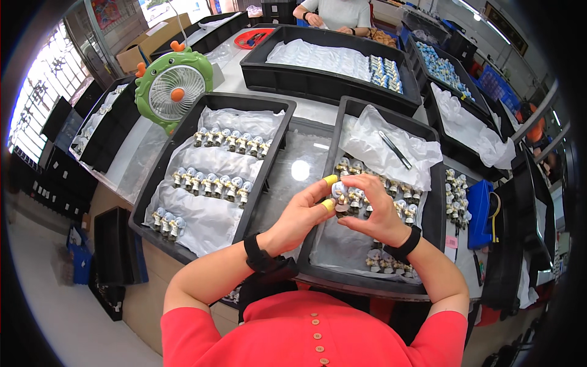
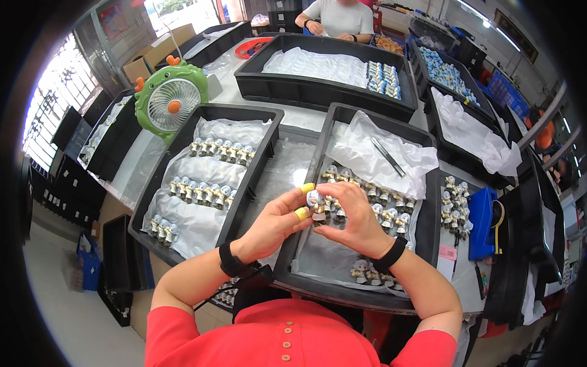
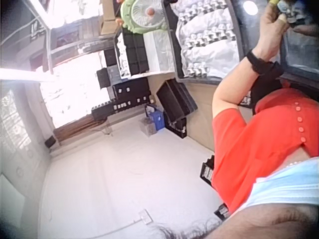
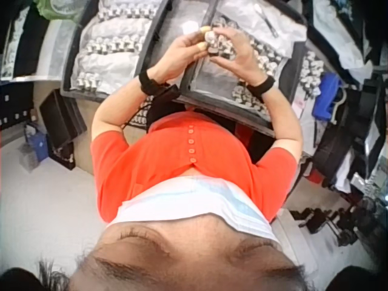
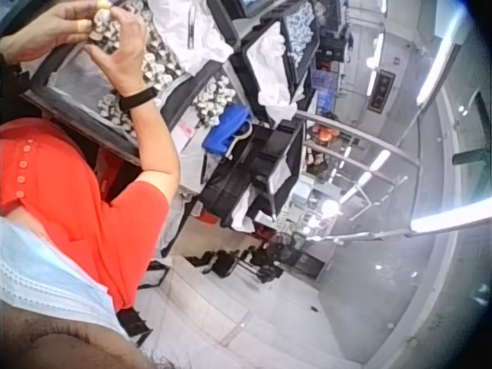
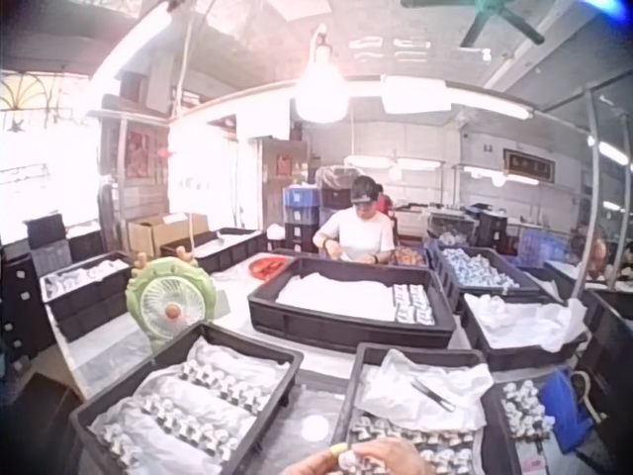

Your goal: The person repeatedly picks up small cylindrical components from a tray, manipulates them with their fingers, and places them back into the tray. The task involves handling multiple identical items one by one in a repetitive cycle within a workshop setting.

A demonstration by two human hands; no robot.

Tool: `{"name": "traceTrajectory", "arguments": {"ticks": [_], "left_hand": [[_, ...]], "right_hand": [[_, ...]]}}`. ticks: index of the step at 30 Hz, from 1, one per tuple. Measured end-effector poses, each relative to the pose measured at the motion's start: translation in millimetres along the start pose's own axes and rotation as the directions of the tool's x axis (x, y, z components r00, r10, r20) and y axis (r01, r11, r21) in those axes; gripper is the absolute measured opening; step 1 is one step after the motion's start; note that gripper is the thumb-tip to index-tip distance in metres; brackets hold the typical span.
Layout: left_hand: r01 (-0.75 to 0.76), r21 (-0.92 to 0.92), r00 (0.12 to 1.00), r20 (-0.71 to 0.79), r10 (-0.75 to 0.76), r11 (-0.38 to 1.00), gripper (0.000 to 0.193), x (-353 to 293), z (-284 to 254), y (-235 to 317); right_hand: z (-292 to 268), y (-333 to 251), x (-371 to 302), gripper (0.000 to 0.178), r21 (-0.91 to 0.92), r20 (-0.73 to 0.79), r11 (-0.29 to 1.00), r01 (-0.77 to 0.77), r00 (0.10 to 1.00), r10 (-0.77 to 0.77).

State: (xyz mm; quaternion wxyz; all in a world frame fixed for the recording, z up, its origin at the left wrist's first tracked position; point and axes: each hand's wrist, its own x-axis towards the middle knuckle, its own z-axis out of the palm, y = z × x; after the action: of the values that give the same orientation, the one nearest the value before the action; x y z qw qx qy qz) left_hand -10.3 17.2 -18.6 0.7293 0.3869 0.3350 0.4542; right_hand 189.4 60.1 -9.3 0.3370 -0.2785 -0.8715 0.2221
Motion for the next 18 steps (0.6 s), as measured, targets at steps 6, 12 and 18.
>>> {"name": "traceTrajectory", "arguments": {"ticks": [6, 12, 18], "left_hand": [[0.010, 0.005, 1.000, -0.008, -0.010, 1.000, 0.049, 0.9, -0.8, 0.4], [-0.013, 0.024, 1.000, -0.001, 0.013, 1.000, 0.049, 1.0, -1.1, 0.3], [-0.007, 0.006, 1.000, 0.020, 0.007, 1.000, 0.049, -1.6, -1.0, 1.5]], "right_hand": [[0.1, -0.9, 0.0, 0.066, 0.025, -0.005, 1.000, -0.011, 1.000, 0.011], [-0.4, 0.4, 0.0, 0.066, 0.023, -0.013, 1.000, 0.000, 1.000, 0.000], [-2.6, -6.0, -0.8, 0.066, 0.096, -0.012, 0.992, -0.077, 0.997, 0.078]]}}
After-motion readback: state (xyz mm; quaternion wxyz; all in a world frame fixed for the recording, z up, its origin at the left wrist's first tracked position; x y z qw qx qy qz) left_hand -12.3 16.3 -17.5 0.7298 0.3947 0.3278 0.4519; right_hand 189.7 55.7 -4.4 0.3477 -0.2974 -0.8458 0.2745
